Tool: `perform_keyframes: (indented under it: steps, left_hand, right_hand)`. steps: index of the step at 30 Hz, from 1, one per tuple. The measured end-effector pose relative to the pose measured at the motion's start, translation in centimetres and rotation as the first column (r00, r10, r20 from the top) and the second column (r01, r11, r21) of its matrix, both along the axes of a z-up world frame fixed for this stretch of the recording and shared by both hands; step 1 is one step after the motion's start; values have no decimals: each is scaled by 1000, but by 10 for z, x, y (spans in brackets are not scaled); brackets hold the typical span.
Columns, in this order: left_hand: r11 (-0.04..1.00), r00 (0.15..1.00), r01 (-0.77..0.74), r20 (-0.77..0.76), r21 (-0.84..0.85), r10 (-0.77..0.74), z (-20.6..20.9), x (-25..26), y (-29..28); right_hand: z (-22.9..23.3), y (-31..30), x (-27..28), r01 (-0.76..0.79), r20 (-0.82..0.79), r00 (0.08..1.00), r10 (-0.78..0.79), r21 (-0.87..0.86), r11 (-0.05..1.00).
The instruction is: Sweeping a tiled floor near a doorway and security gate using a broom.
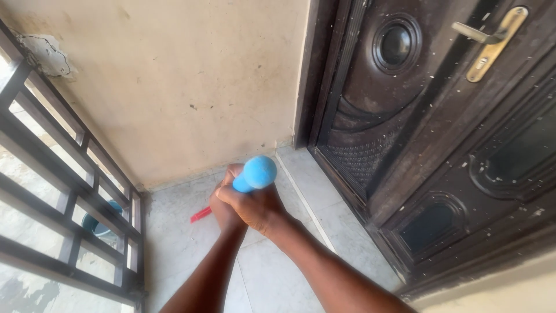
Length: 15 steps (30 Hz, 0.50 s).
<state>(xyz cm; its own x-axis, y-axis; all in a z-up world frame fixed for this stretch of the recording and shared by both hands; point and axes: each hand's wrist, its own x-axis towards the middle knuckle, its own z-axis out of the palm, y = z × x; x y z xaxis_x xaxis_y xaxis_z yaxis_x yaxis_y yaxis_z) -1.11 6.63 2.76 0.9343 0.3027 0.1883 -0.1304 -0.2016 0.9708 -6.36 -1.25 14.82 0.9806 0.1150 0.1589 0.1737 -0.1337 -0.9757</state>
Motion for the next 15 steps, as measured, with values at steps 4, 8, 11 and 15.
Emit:
perform_keyframes:
  steps: [4,8,11,15]
  left_hand:
    - [999,999,-5,-53,-53,2,-14,65,33]
    - [998,999,10,38,70,-13,-29,119,67]
    - [999,995,44,88,28,-47,-53,159,92]
    - [994,981,55,179,100,-72,-45,186,120]
  right_hand:
    - [-4,28,51,-22,29,999,20,69,997]
    - [-13,60,97,-29,56,998,22,130,991]
    - [-32,81,131,-29,126,992,13,123,992]
    - [-36,107,162,-44,104,994,30,136,990]
